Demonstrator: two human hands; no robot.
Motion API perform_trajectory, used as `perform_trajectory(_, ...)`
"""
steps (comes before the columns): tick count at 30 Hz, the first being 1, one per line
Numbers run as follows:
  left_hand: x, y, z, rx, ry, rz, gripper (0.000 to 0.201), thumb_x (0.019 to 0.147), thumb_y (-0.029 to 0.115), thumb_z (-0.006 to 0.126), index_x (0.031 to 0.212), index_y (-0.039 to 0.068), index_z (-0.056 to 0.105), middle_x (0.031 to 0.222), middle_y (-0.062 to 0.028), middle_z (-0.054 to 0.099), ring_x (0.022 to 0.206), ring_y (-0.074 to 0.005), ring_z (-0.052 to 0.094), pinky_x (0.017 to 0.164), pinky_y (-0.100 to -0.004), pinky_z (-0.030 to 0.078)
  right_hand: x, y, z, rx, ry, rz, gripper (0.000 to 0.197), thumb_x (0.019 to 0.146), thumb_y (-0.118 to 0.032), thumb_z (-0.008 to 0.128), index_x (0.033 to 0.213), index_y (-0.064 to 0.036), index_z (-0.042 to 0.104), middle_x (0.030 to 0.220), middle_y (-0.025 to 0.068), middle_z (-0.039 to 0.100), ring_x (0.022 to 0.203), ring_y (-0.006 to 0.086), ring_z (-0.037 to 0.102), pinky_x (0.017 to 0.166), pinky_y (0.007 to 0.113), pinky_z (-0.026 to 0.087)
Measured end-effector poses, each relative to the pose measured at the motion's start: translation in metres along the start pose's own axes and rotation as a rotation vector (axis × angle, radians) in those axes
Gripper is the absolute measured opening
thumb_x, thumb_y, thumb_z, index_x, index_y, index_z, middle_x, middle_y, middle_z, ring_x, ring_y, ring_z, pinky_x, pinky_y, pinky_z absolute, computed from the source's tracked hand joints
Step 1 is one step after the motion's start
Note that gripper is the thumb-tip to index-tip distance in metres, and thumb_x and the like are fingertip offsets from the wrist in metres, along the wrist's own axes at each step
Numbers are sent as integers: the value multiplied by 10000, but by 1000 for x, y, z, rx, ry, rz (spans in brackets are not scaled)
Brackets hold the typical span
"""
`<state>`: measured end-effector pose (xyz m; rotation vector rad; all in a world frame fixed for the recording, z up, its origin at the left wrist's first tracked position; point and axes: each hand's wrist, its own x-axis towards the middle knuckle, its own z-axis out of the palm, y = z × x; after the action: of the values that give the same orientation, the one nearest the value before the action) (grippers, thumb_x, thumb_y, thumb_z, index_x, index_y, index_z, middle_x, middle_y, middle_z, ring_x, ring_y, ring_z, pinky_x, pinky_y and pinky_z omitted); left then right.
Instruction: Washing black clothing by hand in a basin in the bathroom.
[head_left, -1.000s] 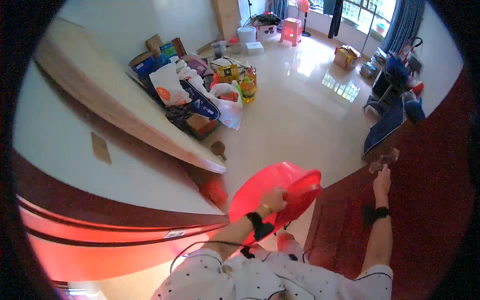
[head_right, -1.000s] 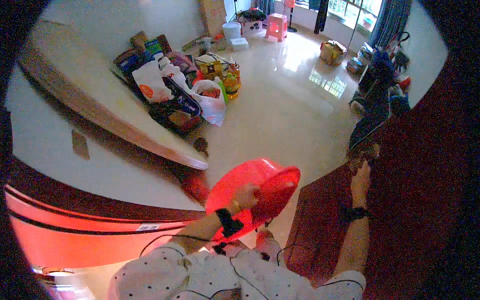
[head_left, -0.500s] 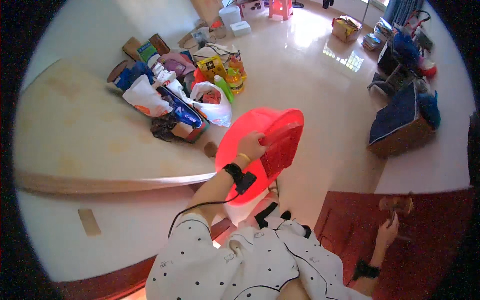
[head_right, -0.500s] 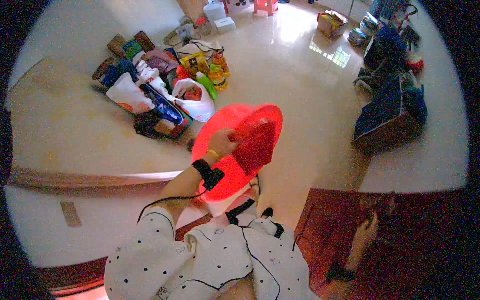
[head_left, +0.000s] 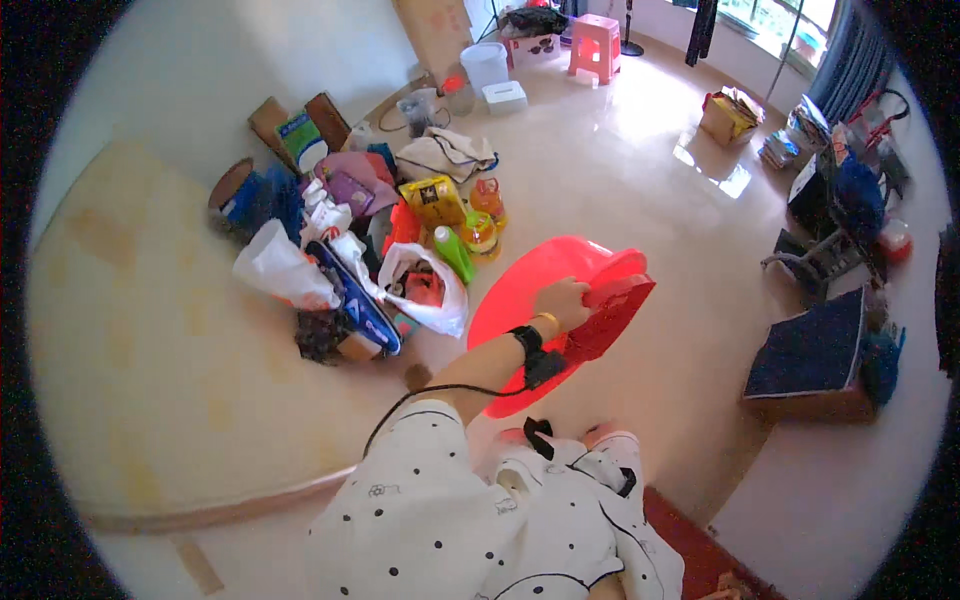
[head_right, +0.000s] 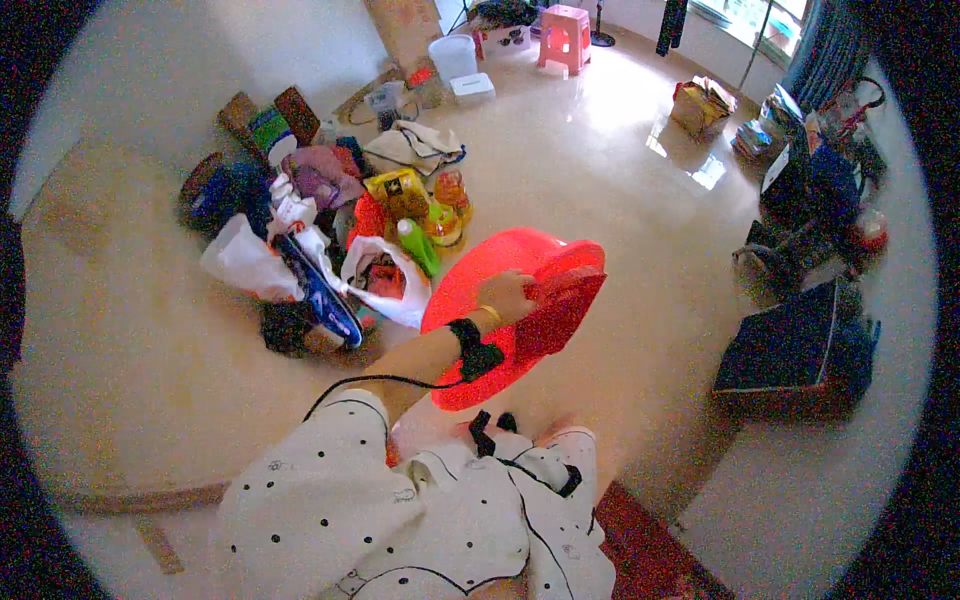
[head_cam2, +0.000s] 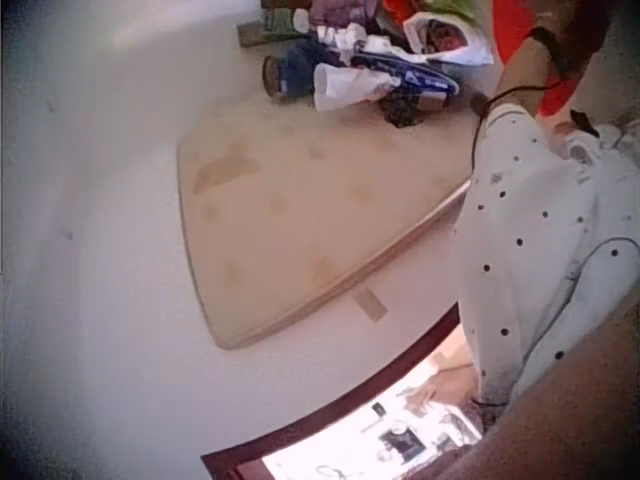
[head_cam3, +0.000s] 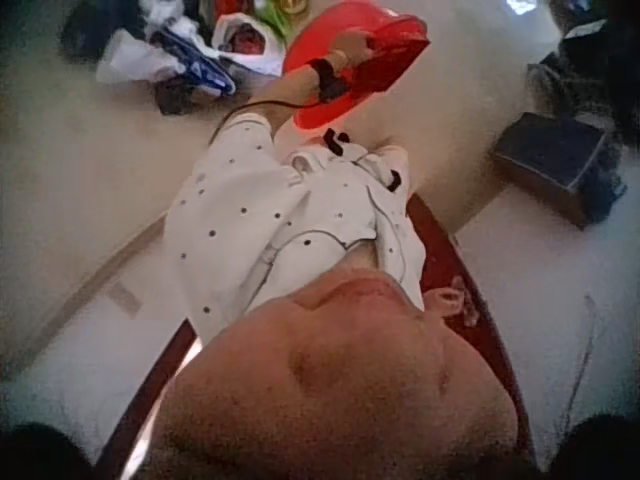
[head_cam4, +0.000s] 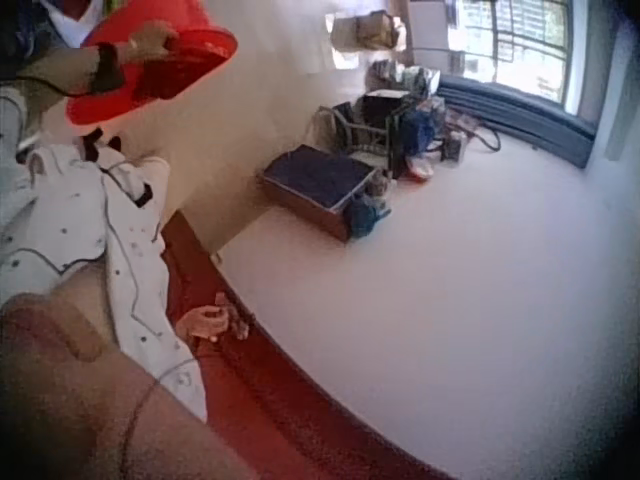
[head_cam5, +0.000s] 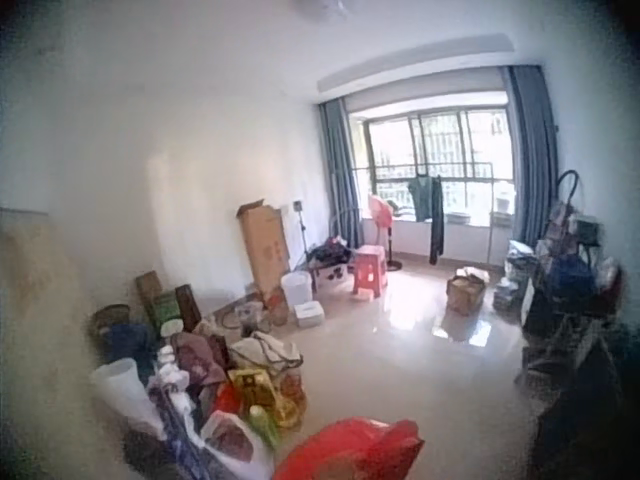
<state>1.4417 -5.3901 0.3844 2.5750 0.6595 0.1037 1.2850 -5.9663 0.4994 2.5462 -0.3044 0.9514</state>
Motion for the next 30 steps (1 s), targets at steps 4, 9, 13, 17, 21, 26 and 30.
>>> perform_trajectory(4, 122, -6, 2, -34, 43, 36, 338, 730, 411, 599, 897, 125, 665, 917, -136, 615, 885, -337, 598, 730, -454, 486, 35, -86, 65, 137, -171, -2, 268, 865, -257, 580, 1042, -59, 616, 985, 132, 617, 844, 278, 594, 759, 346, 492)
perform_trajectory(9, 271, -15, 10, -43, 77, 31, 359, 746, 434, 613, 910, 119, 667, 917, -129, 622, 878, -322, 599, 746, -440, 483, 88, -197, 174, 342, -459, -61, 237, 857, -235, 566, 985, -46, 628, 936, 139, 623, 834, 290, 597, 744, 363, 490)
perform_trajectory(13, 367, -24, -24, -128, 27, -50, 338, 754, 393, 635, 931, 106, 663, 937, -132, 622, 902, -315, 590, 773, -437, 476, 144, -294, 240, 463, -756, -183, 220, 851, -219, 555, 940, -35, 638, 896, 144, 628, 825, 299, 600, 732, 376, 488)
perform_trajectory(17, 467, -47, -38, -220, 183, -55, 324, 748, 371, 649, 899, 84, 661, 902, -151, 624, 882, -327, 591, 767, -435, 474, 217, -387, 322, 566, -940, -364, 211, 845, -202, 544, 895, -24, 647, 857, 149, 632, 816, 308, 603, 720, 389, 486)
perform_trajectory(21, 575, -72, -50, -317, 196, -86, 316, 741, 358, 658, 884, 76, 662, 904, -165, 625, 862, -342, 597, 756, -435, 477, 298, -474, 390, 612, -906, -462, 211, 839, -185, 533, 849, -14, 657, 818, 154, 637, 807, 317, 605, 708, 402, 485)
perform_trajectory(26, 693, -138, -60, -302, 249, -244, 305, 739, 336, 645, 885, 67, 655, 932, -164, 636, 858, -352, 604, 727, -451, 491, 371, -631, 371, 789, -724, -342, 210, 793, -160, 559, 668, 2, 607, 662, 148, 596, 630, 309, 569, 614, 396, 455)
perform_trajectory(30, 763, -196, -72, -323, 263, -363, 271, 727, 308, 625, 871, 79, 644, 890, -179, 632, 830, -367, 607, 699, -470, 495, 371, -736, 305, 838, -938, -299, 210, 797, -226, 594, 722, -34, 633, 665, 149, 596, 591, 282, 563, 547, 403, 440)
